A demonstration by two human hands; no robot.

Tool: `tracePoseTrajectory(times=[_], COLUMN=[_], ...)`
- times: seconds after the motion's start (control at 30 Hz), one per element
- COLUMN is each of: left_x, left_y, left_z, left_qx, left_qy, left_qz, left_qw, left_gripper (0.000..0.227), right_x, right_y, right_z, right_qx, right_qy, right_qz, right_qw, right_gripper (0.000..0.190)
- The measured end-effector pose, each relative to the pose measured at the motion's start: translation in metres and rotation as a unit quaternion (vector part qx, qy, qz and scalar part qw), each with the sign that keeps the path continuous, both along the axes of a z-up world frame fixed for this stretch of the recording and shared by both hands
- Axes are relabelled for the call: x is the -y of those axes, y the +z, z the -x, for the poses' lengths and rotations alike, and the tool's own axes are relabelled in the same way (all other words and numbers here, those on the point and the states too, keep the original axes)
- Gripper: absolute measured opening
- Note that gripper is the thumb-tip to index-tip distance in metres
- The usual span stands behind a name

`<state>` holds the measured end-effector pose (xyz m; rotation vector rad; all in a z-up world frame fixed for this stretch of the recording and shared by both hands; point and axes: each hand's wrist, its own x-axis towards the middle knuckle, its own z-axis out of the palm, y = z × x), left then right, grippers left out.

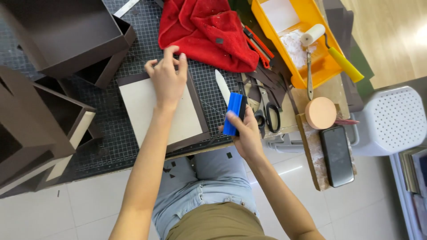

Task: Assembling cardboard boxes by applying glue to flaps, folding them, and trimming excess material with scissors.

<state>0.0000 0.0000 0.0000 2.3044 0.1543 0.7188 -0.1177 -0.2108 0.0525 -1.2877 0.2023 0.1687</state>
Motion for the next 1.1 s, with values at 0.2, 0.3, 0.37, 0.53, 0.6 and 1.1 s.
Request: tracePoseTrajectory(times=[0.2,0.3,0.37,0.53,0.6,1.1], left_x=[-0.003,-0.005,-0.005,-0.005,-0.005,-0.005], left_y=[0.0,0.004,0.003,0.0,-0.002,-0.001], left_z=[0.0,0.001,0.001,0.0,-0.001,-0.003], left_qx=[-0.002,0.003,-0.003,-0.016,-0.02,-0.032], left_qy=[-0.041,-0.051,-0.055,-0.06,-0.059,-0.055], left_qz=[-0.008,-0.022,-0.015,0.0,-0.002,-0.008], left_qw=[0.999,0.998,0.998,0.998,0.998,0.998], left_gripper=[0.032,0.04,0.041,0.04,0.039,0.038], right_x=[-0.019,-0.026,-0.024,-0.022,-0.022,-0.029], right_y=[-0.016,-0.017,-0.019,-0.008,-0.009,-0.001], right_z=[-0.001,-0.006,-0.008,-0.006,-0.005,-0.015], right_qx=[-0.031,-0.069,-0.082,-0.025,-0.007,-0.011], right_qy=[0.002,0.006,0.012,0.083,0.085,0.115], right_qz=[-0.077,-0.074,-0.056,0.117,0.135,0.218], right_qw=[0.997,0.995,0.995,0.989,0.987,0.969], right_gripper=[0.062,0.085,0.091,0.049,0.049,0.057])
